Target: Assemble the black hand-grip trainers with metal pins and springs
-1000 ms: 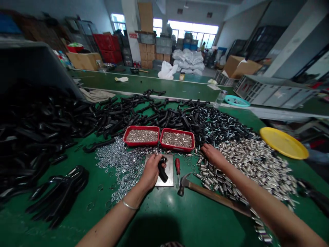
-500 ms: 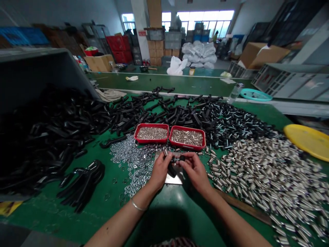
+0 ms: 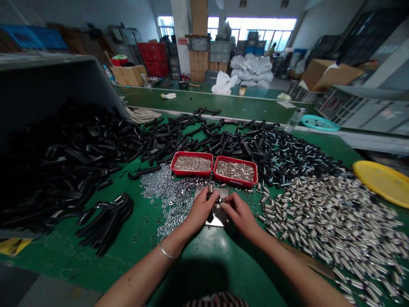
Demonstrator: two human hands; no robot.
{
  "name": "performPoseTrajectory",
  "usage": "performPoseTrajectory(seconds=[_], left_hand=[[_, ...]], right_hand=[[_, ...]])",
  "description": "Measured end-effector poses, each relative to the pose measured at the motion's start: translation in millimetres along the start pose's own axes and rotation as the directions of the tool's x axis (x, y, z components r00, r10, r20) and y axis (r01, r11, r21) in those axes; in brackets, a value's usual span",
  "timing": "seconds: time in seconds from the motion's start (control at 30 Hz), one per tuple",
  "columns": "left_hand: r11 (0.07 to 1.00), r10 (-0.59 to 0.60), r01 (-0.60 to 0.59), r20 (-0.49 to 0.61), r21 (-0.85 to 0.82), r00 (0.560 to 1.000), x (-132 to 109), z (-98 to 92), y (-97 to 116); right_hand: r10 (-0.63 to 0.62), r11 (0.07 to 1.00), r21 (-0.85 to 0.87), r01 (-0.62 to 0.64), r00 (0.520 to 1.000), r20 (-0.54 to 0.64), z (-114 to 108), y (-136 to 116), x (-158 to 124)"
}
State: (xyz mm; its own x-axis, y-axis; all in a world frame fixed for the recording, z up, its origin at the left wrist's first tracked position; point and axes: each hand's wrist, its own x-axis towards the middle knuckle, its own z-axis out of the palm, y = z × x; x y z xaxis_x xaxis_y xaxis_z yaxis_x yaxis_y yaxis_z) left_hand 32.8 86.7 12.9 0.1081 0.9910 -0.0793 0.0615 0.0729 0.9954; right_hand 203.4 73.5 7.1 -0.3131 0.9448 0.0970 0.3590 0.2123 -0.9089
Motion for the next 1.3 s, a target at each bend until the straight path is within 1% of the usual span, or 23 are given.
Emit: performPoseTrajectory(seconds=[0.07,0.13,0.2,0.23,0.3,0.33,0.37,0.43,0.47,0.5,0.53,0.6,0.67,0.7,0.77,0.83,0.87,1.0,1.13,1.17,1.23,1.27,1.3], left_hand=[[0.99,0.081,-0.078,-0.02,0.114,0.997,1,-2.0,-1],[0.963,0.166,-0.158,-0.021,0.216,0.986,1,-5.4,-2],[0.913,0.284,-0.282,0.037,0.296,0.958,1,-9.7,-3],[0.877,0.344,-0.357,0.098,0.321,0.934,0,-11.9,-3],[0.816,0.408,-0.467,0.234,0.34,0.883,0,-15.8,-5],[0.808,0.4,-0.475,0.268,0.348,0.877,1,-17.2,-6],[0.819,0.372,-0.448,0.263,0.358,0.89,1,-18.2,-8],[0.885,0.275,-0.321,0.176,0.338,0.945,2,-18.6,-11],[0.921,0.22,-0.248,0.123,0.3,0.968,2,-18.3,-12],[0.948,0.175,-0.19,0.083,0.255,0.981,3,-17.9,-13],[0.962,0.153,-0.163,0.06,0.219,0.986,2,-17.5,-12],[0.953,0.2,-0.208,0.057,0.218,0.978,1,-17.4,-9],[0.908,0.297,-0.318,0.116,0.274,0.948,0,-18.1,-5],[0.887,0.322,-0.356,0.156,0.296,0.934,-1,-18.4,-4],[0.88,0.312,-0.354,0.178,0.315,0.933,-3,-17.6,-5],[0.908,0.26,-0.283,0.113,0.31,0.959,-5,-14.5,-8],[0.92,0.237,-0.249,0.077,0.303,0.969,-6,-12.3,-11],[0.924,0.231,-0.245,0.082,0.295,0.969,-9,-4.0,-15],[0.934,0.224,-0.232,0.062,0.271,0.973,-11,-1.0,-12],[0.922,0.257,-0.261,0.055,0.284,0.965,-10,-0.8,-11],[0.874,0.344,-0.353,0.088,0.334,0.935,-9,-0.4,-11],[0.853,0.368,-0.383,0.111,0.354,0.923,-9,0.1,-11],[0.849,0.364,-0.383,0.121,0.365,0.923,-8,0.6,-13]], right_hand=[[0.169,0.968,0.18,-0.177,0.984,0.063,7,-2,2],[0.213,0.932,0.278,-0.234,0.971,0.106,12,-3,1],[0.241,0.869,0.395,-0.299,0.952,0.191,15,-3,-2],[0.261,0.805,0.462,-0.372,0.922,0.287,15,-2,-4],[0.292,0.677,0.509,-0.532,0.828,0.478,13,-1,-6],[0.312,0.668,0.478,-0.57,0.798,0.515,12,-1,-6],[0.336,0.718,0.419,-0.556,0.804,0.491,10,-1,-6],[0.32,0.899,0.214,-0.382,0.907,0.275,6,-1,-5],[0.25,0.96,0.087,-0.265,0.956,0.15,5,-1,-5],[0.172,0.985,-0.008,-0.172,0.983,0.066,4,-1,-5],[0.12,0.992,-0.05,-0.118,0.992,0.034,4,0,-5],[0.125,0.992,0.011,-0.127,0.985,0.117,6,1,-6],[0.173,0.97,0.12,-0.214,0.944,0.28,8,2,-6],[0.179,0.966,0.124,-0.225,0.935,0.306,8,2,-6],[0.144,0.988,0.026,-0.153,0.967,0.212,5,0,-5],[0.056,0.99,-0.131,-0.049,0.997,0.046,2,-3,-5],[0.035,0.986,-0.161,-0.032,0.999,0.017,0,-5,-5],[0.145,0.988,0.02,-0.151,0.973,0.182,0,-13,-11],[0.148,0.985,0.075,-0.158,0.981,0.123,3,-15,-16],[0.195,0.962,0.155,-0.225,0.963,0.187,4,-13,-16],[0.275,0.859,0.312,-0.406,0.88,0.386,5,-9,-16],[0.287,0.824,0.342,-0.452,0.854,0.435,6,-6,-16],[0.29,0.831,0.338,-0.441,0.863,0.415,6,-4,-15]])
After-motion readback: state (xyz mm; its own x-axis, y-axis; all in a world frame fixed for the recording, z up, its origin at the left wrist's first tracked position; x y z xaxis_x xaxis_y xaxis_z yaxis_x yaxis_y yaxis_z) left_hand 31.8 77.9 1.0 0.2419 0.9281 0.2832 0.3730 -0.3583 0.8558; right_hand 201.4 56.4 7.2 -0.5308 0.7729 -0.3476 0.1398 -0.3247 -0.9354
